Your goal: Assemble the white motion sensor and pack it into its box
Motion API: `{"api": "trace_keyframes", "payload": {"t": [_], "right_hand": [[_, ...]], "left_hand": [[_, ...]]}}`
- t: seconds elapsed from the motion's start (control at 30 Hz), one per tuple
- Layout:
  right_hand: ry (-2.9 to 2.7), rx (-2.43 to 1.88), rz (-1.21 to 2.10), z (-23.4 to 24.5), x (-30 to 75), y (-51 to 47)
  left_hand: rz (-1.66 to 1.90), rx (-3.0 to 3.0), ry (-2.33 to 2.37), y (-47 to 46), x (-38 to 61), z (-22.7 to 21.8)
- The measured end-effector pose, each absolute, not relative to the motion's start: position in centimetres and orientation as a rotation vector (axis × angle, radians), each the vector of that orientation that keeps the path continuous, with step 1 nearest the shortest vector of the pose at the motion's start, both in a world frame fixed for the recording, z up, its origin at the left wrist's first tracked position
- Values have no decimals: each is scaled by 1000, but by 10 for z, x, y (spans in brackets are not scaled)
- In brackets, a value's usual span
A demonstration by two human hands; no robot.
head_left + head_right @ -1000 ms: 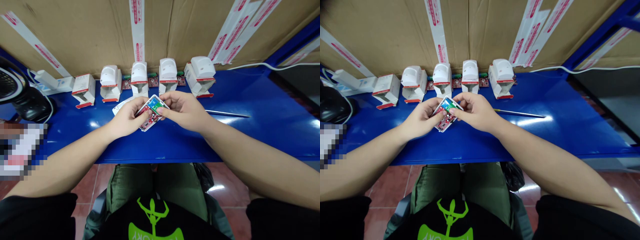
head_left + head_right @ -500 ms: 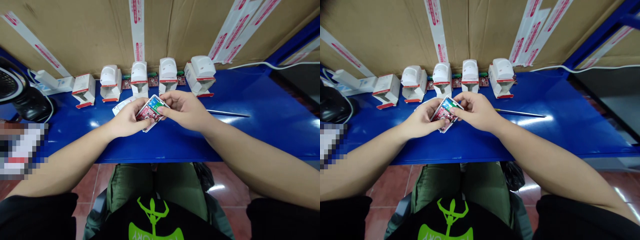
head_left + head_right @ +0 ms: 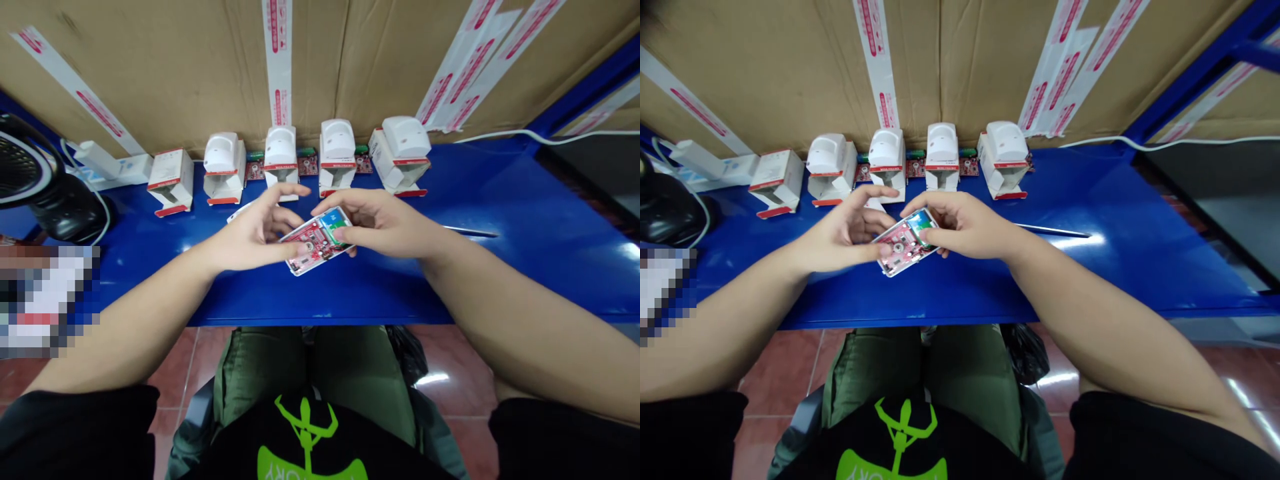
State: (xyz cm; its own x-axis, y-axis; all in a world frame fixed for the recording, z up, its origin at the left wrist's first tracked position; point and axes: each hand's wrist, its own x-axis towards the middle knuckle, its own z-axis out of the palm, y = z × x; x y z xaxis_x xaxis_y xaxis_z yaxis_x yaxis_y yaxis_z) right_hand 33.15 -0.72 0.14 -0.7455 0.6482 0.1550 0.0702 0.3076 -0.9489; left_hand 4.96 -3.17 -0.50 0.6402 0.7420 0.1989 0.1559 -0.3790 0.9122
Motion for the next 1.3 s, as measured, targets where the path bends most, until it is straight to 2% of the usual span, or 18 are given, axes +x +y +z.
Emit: {"api": "trace_keyframes", "payload": {"t": [0.13, 0.23, 0.33, 0.47, 0.7, 1.03, 1.17, 1.3], "right_hand": [[-2031, -785, 1592, 11, 350, -2], [-2106, -929, 1617, 13, 359, 3], [-2202, -1046, 1627, 15, 360, 4], [-2310, -1161, 1623, 19, 354, 1], [-2466, -1219, 1381, 19, 350, -3], [-2464, -1131, 1210, 12, 355, -3], [-2448, -1053, 981, 12, 353, -1], [-2310, -888, 687, 12, 342, -8]], "left_hand": [[973, 2348, 1019, -19, 23, 7], [713, 2675, 1144, -10, 4, 11], [432, 2764, 1168, -5, -8, 9], [367, 2799, 1198, -4, -11, 6], [256, 2648, 979, -12, -9, 17], [260, 2583, 917, -9, -6, 5], [370, 2601, 931, -15, 5, 5], [669, 2639, 863, -27, 33, 3]]}}
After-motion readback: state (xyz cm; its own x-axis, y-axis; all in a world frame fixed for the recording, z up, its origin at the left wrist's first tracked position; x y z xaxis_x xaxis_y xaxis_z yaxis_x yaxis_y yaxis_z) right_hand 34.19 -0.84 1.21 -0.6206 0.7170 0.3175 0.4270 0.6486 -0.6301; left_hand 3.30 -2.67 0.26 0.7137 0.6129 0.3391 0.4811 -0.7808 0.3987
